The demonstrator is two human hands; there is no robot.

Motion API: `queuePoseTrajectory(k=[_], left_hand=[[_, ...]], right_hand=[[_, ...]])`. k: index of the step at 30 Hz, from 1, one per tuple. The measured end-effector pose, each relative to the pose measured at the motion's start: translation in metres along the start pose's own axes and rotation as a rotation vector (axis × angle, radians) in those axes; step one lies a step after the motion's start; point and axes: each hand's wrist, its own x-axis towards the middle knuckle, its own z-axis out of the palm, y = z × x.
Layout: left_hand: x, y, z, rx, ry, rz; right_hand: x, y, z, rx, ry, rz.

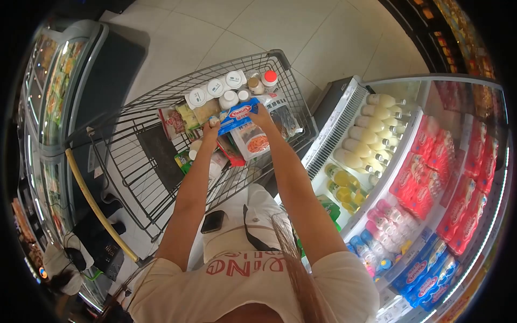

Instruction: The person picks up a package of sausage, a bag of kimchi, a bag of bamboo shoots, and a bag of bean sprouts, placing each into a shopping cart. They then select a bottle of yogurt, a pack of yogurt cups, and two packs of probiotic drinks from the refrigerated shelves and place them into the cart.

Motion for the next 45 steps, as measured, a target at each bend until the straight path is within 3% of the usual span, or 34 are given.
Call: queuePoseTrajectory(k=[3, 6, 7, 11, 14, 17, 20, 22, 23, 26, 29, 31, 33, 37, 40, 42, 43, 45], left_hand=[[0.004, -0.002, -0.005, 0.107, -0.023, 0.046], [-0.004, -0.002, 0.0, 0.175, 0.037, 0.16], [-0.017, 0.002, 0.003, 0.194, 0.062, 0.203], [-0.055, 0.01, 0.002, 0.399, 0.04, 0.344], [-0.087, 0.008, 0.0, 0.384, -0.127, 0.177], [-0.12, 0.013, -0.002, 0.25, -0.458, 0.155], [-0.188, 0.049, 0.018, 0.496, -0.574, 0.329], [-0.206, 0.042, 0.038, 0.652, -0.689, 0.514], [-0.226, 0.054, 0.048, 0.747, -0.732, 0.572], [-0.25, 0.045, 0.091, 0.82, -0.958, 0.829], [-0.315, 0.069, 0.132, 0.8, -1.112, 0.827], [-0.341, 0.07, 0.16, 0.782, -1.174, 0.949], [-0.375, 0.09, 0.185, 0.716, -1.341, 0.704], [-0.431, 0.147, 0.265, 0.509, -1.476, 0.567], [-0.491, 0.219, 0.339, 0.28, -1.519, 0.717], [-0.526, 0.26, 0.4, 0.121, -1.573, 0.786], [-0.542, 0.277, 0.433, 0.039, -1.616, 0.779], [-0.57, 0.303, 0.495, -0.087, -1.703, 0.509]], right_hand=[[-0.004, 0.006, 0.002, -0.319, 0.054, -0.124], [-0.027, -0.004, -0.01, -0.301, 0.053, -0.105], [-0.038, -0.002, -0.008, -0.32, 0.168, -0.202], [-0.112, -0.008, -0.017, -0.254, 0.262, -0.342], [-0.197, -0.018, -0.02, -0.066, 0.339, -0.379], [-0.277, -0.018, -0.023, -0.046, 0.323, -0.274], [-0.327, 0.011, -0.025, -0.02, 0.34, -0.232], [-0.347, 0.02, -0.038, -0.029, 0.327, -0.157], [-0.352, 0.024, -0.047, -0.043, 0.434, -0.169], [-0.379, 0.02, -0.078, -0.029, 0.665, -0.198], [-0.417, 0.009, -0.111, 0.03, 0.749, -0.193], [-0.444, 0.003, -0.137, 0.051, 0.8, -0.204], [-0.475, -0.01, -0.169, 0.053, 0.885, -0.187], [-0.546, -0.063, -0.264, 0.131, 1.302, -0.232], [-0.582, -0.081, -0.344, 0.083, 1.775, -0.354], [-0.594, -0.081, -0.397, 0.158, 1.941, -0.378], [-0.595, -0.083, -0.419, 0.093, 1.978, -0.3], [-0.597, -0.087, -0.449, -0.035, 2.045, -0.137]])
